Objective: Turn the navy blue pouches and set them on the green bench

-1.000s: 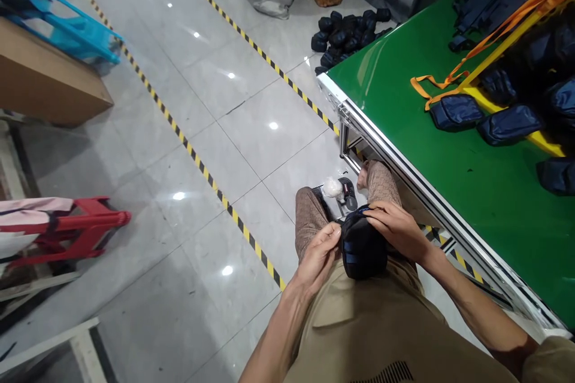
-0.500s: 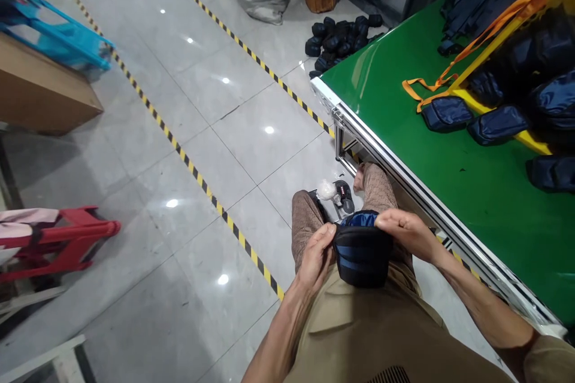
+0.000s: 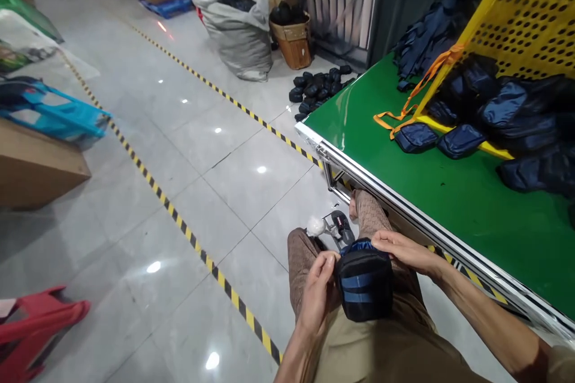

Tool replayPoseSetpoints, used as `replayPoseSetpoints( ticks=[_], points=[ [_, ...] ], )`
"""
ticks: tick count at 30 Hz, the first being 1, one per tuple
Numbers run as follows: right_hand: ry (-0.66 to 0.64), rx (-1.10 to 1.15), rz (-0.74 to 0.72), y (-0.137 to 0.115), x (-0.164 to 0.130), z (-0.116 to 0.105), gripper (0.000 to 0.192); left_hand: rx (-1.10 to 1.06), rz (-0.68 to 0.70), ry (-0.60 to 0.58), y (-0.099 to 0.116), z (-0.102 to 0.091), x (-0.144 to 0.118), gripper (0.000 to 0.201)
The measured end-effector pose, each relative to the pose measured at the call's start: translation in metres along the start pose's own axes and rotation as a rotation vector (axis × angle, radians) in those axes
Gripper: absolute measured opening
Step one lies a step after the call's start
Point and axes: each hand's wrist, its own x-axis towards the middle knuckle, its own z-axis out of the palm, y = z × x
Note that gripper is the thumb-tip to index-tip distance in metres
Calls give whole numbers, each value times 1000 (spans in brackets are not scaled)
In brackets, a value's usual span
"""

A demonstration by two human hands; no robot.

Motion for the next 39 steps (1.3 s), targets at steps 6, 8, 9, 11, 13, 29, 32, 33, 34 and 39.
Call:
replayPoseSetpoints(
  ticks=[6, 8, 9, 11, 13, 29, 32, 33, 34, 39],
  points=[
    [-141, 345, 65, 8, 3, 5, 49, 155, -102, -186, 6, 2, 9, 54],
    [-146, 289, 24, 8, 7, 6, 40, 235, -115, -276, 10, 1, 14, 54],
    [-135, 233, -4, 7, 10, 6, 35, 296, -110, -313, 13, 0, 17, 55],
    [-88, 74, -63, 8, 16, 6, 27, 470, -75, -364, 20, -1, 27, 55],
    [-17, -93, -107, 13, 25, 5, 22, 701, 35, -335, 23, -2, 40, 47],
    [-12, -934, -376, 1, 43, -30, 35, 1279, 346, 146, -31, -42, 79, 43],
    [147, -643, -442, -56, 72, -51, 38, 1047, 387, 269, -27, -52, 73, 43],
    [223, -513, -462, -76, 86, -63, 45, 1004, 387, 279, -27, -54, 70, 43],
    [362, -364, -524, -93, 101, -78, 54, 975, 379, 281, -29, -55, 67, 44],
    [847, -398, -618, -131, 167, -178, 87, 933, 287, 271, -44, -55, 55, 49]
  ],
)
